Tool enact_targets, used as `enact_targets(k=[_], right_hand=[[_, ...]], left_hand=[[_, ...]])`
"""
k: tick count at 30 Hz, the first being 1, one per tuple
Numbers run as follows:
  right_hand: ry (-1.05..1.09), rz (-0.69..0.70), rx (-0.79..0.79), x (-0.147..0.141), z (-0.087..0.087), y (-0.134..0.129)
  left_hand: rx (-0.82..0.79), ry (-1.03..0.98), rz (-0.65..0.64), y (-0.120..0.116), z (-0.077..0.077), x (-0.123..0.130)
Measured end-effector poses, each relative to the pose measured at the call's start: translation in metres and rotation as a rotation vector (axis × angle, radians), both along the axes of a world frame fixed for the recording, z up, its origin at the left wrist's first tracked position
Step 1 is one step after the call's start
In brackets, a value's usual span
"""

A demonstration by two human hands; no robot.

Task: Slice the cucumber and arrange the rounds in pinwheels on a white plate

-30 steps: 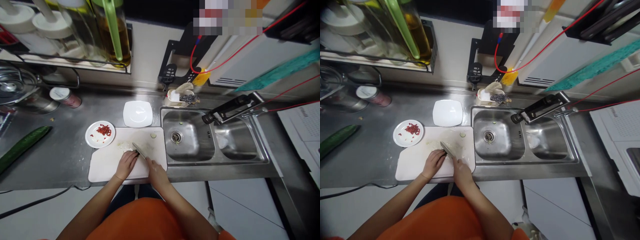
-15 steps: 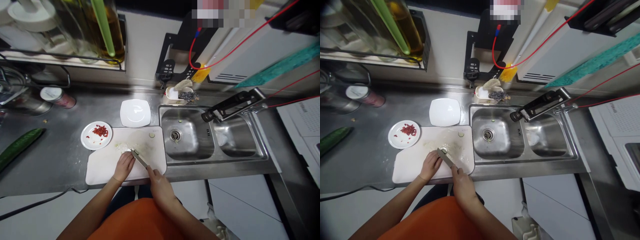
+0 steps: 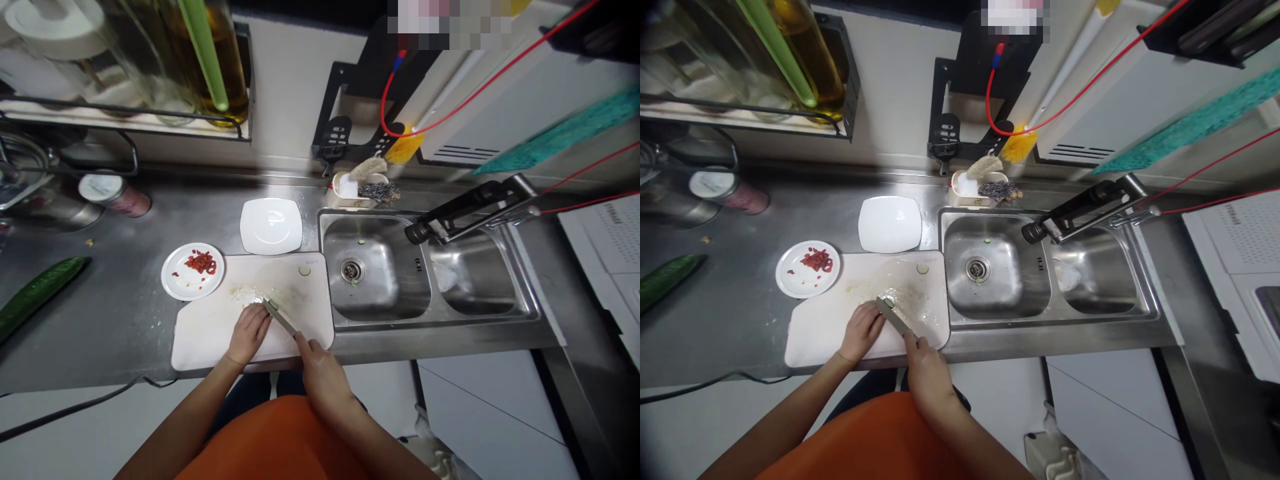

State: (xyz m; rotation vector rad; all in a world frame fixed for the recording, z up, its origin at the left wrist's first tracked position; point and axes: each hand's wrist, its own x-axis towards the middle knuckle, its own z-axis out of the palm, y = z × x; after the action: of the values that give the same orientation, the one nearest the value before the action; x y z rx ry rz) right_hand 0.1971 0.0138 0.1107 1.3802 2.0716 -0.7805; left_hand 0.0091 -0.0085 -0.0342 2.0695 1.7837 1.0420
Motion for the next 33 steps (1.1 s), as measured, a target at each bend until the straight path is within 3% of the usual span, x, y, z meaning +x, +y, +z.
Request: enact_targets(k=[14,33], right_hand=[[-0.050,0.077,0.002,-0.005,0.008,0.008],[-0.021,0.038,-0.041,-0.011,0.008,0.016]], left_hand=[[0.019,-0.005,-0.003,0.001,0.002,0.001],[0.010,-0.012,0.016,0.002,0.002,0.000]])
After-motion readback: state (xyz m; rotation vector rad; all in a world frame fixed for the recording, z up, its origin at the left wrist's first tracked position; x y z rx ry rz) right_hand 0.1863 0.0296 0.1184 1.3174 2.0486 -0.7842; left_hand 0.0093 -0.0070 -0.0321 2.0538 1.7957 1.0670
